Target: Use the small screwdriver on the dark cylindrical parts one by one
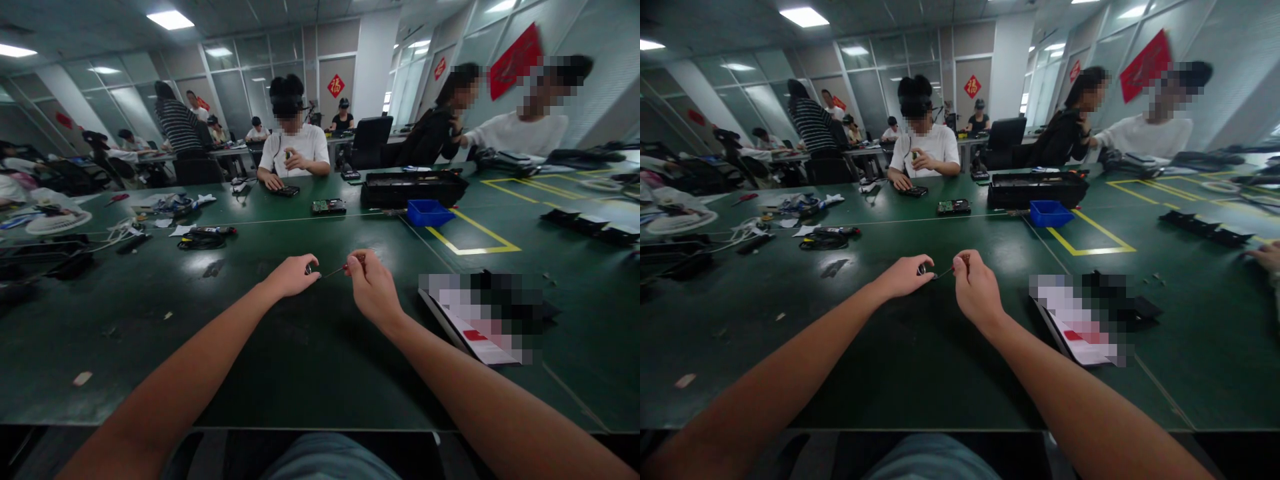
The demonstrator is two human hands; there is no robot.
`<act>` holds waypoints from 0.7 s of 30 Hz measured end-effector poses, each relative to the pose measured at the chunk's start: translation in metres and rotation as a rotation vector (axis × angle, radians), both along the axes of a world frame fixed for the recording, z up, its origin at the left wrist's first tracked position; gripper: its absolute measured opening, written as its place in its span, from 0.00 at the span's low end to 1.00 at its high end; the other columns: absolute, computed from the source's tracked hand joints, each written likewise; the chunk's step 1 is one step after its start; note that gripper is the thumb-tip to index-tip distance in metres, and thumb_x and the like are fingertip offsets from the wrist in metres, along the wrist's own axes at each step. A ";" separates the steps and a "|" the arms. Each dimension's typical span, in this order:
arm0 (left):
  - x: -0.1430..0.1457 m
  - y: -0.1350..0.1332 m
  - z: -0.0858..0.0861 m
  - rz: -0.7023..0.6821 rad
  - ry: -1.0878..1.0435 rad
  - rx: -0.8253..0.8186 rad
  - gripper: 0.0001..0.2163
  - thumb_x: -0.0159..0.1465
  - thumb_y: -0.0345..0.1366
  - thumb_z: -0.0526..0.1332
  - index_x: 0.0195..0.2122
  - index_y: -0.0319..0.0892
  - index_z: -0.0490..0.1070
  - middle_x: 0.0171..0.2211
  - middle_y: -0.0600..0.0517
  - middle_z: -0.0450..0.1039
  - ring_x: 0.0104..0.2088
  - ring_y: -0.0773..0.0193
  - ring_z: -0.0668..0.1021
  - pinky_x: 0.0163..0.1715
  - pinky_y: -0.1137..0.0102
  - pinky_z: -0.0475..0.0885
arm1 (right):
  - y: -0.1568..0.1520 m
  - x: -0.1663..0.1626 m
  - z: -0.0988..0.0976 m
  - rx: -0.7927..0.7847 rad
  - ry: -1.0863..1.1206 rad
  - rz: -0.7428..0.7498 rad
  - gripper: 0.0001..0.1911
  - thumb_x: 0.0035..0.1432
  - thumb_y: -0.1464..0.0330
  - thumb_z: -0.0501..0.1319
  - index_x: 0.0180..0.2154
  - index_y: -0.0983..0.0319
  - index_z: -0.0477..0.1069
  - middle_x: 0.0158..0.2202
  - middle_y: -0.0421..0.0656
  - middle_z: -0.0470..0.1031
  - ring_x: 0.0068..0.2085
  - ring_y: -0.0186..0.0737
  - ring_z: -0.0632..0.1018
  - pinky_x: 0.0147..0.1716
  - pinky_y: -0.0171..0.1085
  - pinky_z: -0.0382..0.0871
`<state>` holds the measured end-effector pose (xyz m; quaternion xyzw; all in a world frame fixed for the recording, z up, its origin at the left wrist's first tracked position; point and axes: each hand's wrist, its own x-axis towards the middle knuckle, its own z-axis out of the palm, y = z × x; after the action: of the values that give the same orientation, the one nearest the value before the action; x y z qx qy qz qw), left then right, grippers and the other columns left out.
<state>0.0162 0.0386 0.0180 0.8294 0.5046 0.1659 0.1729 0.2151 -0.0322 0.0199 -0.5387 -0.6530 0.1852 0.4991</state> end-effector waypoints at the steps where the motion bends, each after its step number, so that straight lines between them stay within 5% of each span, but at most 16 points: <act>1: 0.002 0.002 -0.004 -0.014 0.047 -0.013 0.16 0.63 0.41 0.64 0.50 0.42 0.75 0.41 0.44 0.79 0.39 0.53 0.79 0.38 0.64 0.71 | 0.000 0.000 0.000 -0.007 0.002 0.002 0.11 0.70 0.60 0.50 0.40 0.57 0.67 0.34 0.44 0.78 0.37 0.46 0.79 0.37 0.42 0.67; 6: 0.006 0.006 -0.016 -0.083 0.125 -0.010 0.08 0.63 0.40 0.64 0.38 0.42 0.77 0.37 0.45 0.78 0.37 0.55 0.79 0.38 0.65 0.70 | 0.000 0.001 -0.001 -0.031 0.019 0.020 0.11 0.70 0.59 0.50 0.40 0.57 0.67 0.34 0.43 0.78 0.37 0.46 0.80 0.38 0.42 0.67; 11: -0.013 0.006 -0.010 -0.061 -0.011 -0.015 0.10 0.62 0.41 0.63 0.41 0.44 0.78 0.39 0.47 0.79 0.40 0.55 0.78 0.40 0.65 0.70 | -0.001 0.001 -0.001 -0.042 0.030 0.035 0.12 0.70 0.59 0.50 0.40 0.57 0.67 0.34 0.44 0.78 0.37 0.45 0.80 0.38 0.43 0.68; 15: -0.045 0.005 0.004 0.039 -0.280 -0.159 0.12 0.61 0.40 0.63 0.44 0.43 0.78 0.37 0.49 0.77 0.32 0.62 0.76 0.32 0.69 0.69 | 0.000 0.001 -0.003 -0.048 0.049 0.051 0.12 0.70 0.58 0.50 0.40 0.57 0.68 0.34 0.44 0.78 0.37 0.45 0.80 0.38 0.43 0.69; 21: -0.110 -0.008 0.021 0.338 -0.972 -0.344 0.10 0.58 0.39 0.67 0.35 0.39 0.71 0.29 0.54 0.68 0.23 0.70 0.69 0.21 0.75 0.59 | 0.004 0.002 -0.007 -0.042 0.051 0.046 0.13 0.70 0.57 0.51 0.40 0.57 0.68 0.33 0.43 0.78 0.36 0.44 0.80 0.36 0.41 0.69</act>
<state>-0.0940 0.0304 0.0385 0.5241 0.5128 0.4709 0.4905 0.2171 -0.0285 0.0126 -0.5292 -0.6483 0.2238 0.4997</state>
